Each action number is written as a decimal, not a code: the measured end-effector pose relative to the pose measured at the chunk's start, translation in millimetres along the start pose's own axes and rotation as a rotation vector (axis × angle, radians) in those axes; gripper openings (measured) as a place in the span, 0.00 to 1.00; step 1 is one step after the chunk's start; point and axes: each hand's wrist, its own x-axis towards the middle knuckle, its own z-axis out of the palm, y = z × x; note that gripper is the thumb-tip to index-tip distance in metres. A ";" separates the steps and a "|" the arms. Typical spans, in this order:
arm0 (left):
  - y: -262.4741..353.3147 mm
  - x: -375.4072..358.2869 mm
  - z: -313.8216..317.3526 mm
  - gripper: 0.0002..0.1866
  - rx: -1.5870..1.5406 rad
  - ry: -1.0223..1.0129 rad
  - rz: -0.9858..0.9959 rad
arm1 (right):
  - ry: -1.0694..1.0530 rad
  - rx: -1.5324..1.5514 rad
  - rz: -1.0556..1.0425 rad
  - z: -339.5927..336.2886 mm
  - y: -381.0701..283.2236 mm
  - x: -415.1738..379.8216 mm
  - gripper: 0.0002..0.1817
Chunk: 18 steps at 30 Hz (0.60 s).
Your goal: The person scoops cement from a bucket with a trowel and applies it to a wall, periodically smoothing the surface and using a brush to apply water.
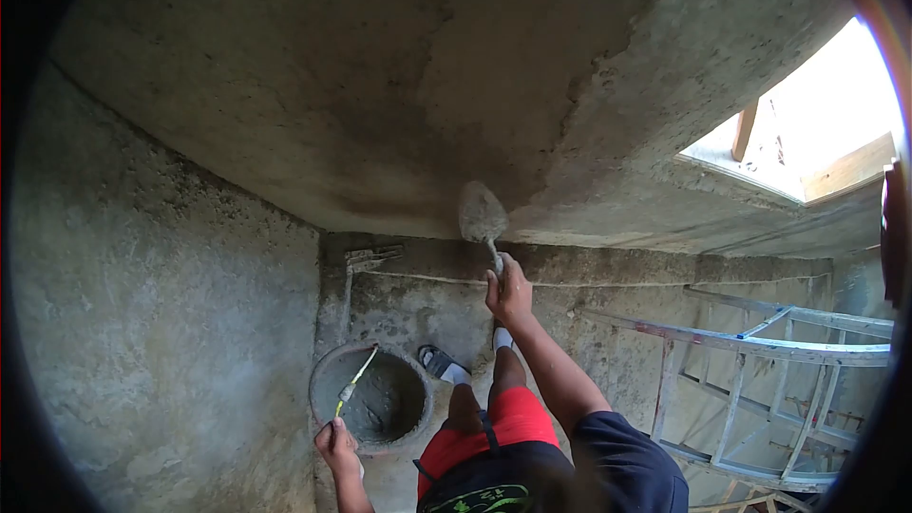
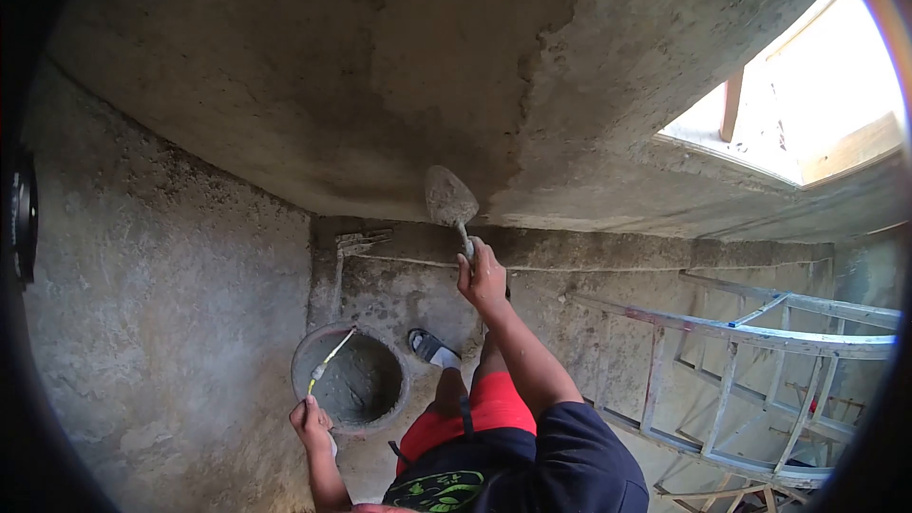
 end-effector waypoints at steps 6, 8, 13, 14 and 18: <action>-7.1 -0.5 -0.5 0.25 0.044 -0.038 0.053 | 0.261 0.032 -0.226 -25.9 -34.3 101.4 0.23; -8.3 -2.3 2.3 0.25 0.027 -0.050 0.047 | 0.147 -0.060 -0.198 -17.5 -35.5 113.7 0.23; -13.2 0.4 4.1 0.25 0.014 -0.033 0.031 | -0.123 -0.227 -0.147 8.0 -0.9 75.9 0.24; -13.3 1.7 5.3 0.25 0.010 -0.023 0.029 | -0.173 -0.229 -0.140 4.4 2.4 65.6 0.24; -16.7 2.8 7.1 0.26 0.011 -0.025 0.014 | 0.085 -0.086 -0.137 -6.7 -5.1 59.3 0.23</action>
